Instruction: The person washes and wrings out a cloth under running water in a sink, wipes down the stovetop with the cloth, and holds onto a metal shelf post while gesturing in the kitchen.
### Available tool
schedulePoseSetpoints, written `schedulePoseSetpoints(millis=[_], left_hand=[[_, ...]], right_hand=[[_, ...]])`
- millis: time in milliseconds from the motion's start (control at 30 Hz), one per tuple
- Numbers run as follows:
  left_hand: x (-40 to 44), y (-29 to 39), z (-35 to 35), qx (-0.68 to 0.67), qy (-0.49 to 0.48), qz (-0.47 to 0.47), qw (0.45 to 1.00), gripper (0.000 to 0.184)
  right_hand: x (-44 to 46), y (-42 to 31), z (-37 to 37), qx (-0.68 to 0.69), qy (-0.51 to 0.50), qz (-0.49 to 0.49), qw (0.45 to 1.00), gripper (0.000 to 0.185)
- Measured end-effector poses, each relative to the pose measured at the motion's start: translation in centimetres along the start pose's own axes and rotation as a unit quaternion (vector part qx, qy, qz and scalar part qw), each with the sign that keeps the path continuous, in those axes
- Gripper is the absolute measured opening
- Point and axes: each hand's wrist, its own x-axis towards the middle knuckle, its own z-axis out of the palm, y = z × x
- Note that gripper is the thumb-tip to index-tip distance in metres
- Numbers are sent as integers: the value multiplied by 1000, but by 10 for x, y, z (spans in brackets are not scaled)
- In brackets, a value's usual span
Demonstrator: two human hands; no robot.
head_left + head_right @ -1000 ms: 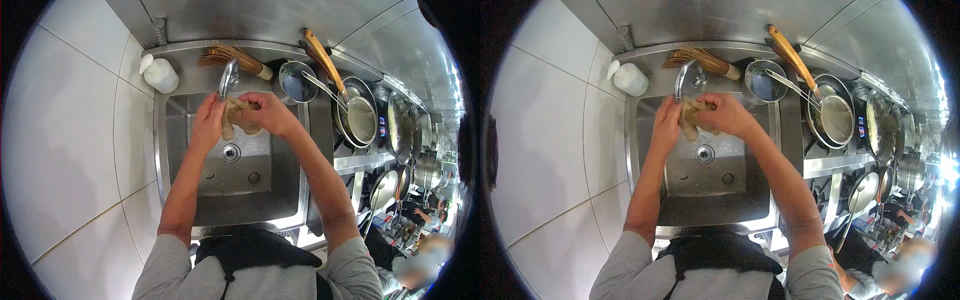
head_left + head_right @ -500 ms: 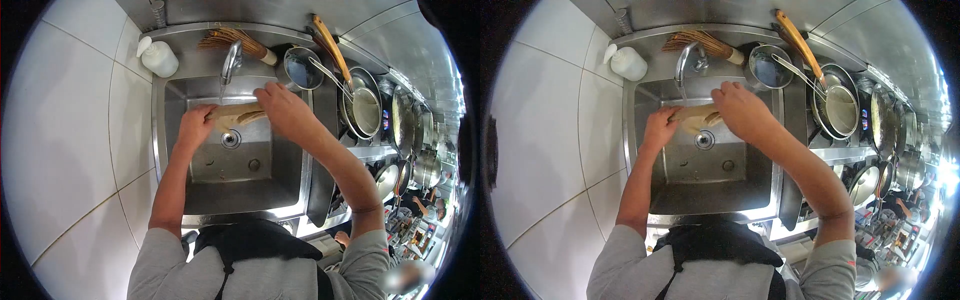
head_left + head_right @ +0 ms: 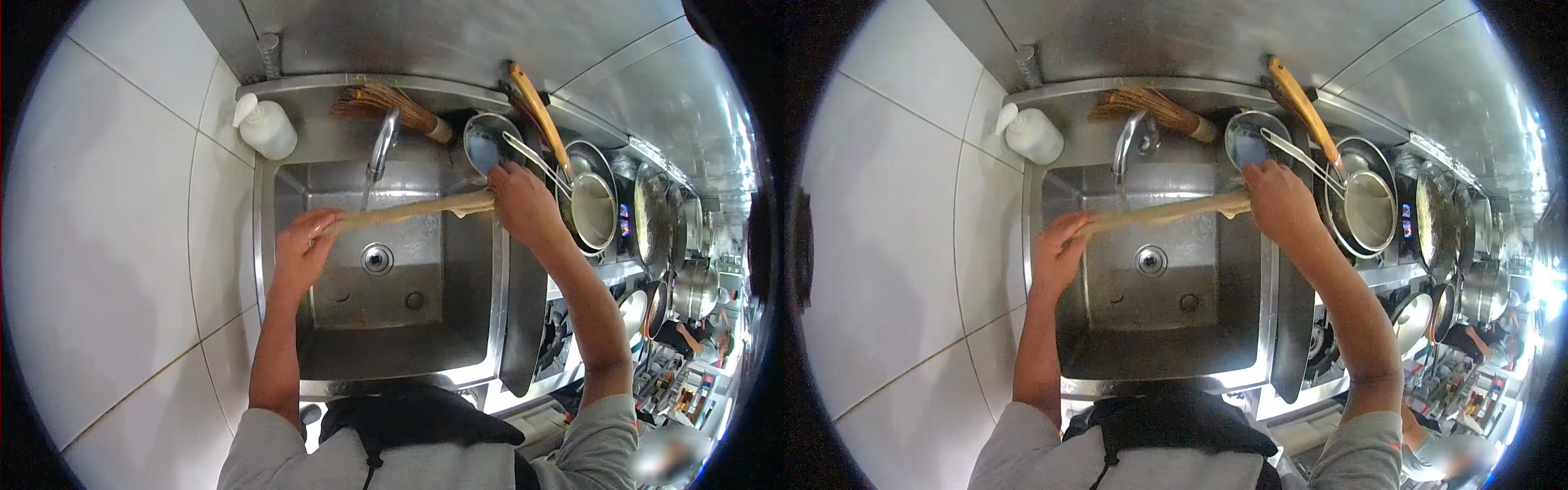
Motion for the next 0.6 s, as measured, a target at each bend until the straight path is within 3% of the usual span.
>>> schedulePoseSetpoints(millis=[100, 167, 200, 233, 267, 333, 367, 400, 433, 500, 533, 600], left_hand=[[-7, -2, -8, -106, -2, -7, 994, 33], [-10, -17, -3, -180, -18, -19, 983, 34], [-11, -37, 8, -395, 30, -71, 915, 36], [-7, -39, 12, -589, 76, -119, 796, 38], [-5, -39, 23, -588, 75, -117, 797, 38], [16, -14, 63, -724, 78, -241, 642, 40], [25, -13, 81, -743, 68, -246, 619, 40], [33, -22, 100, -760, 58, -255, 595, 41], [42, -32, 112, -757, 57, -260, 597, 41], [51, -64, 135, -877, -216, -57, 424, 47], [49, -106, 147, -859, -193, -164, 445, 47], [49, -96, 144, -846, -147, -195, 475, 47]], right_hand=[[3, 11, -10, 44, -21, 13, 999, 20], [6, 14, -22, 150, -108, 30, 982, 27], [10, 16, -14, 150, -105, 29, 983, 27], [16, 18, 3, 349, -73, 56, 933, 29], [19, 21, 18, 533, -38, 81, 841, 31], [29, -23, 35, 620, 19, 124, 775, 33], [35, -60, 48, 666, 43, 146, 731, 32], [41, -72, 98, 523, 121, -114, 836, 31], [38, -120, 112, 491, 26, 0, 871, 28], [20, -180, 87, 359, 87, -131, 920, 24], [24, -181, 94, 361, 86, -129, 919, 24], [37, -176, 111, 295, 201, -79, 931, 19]])
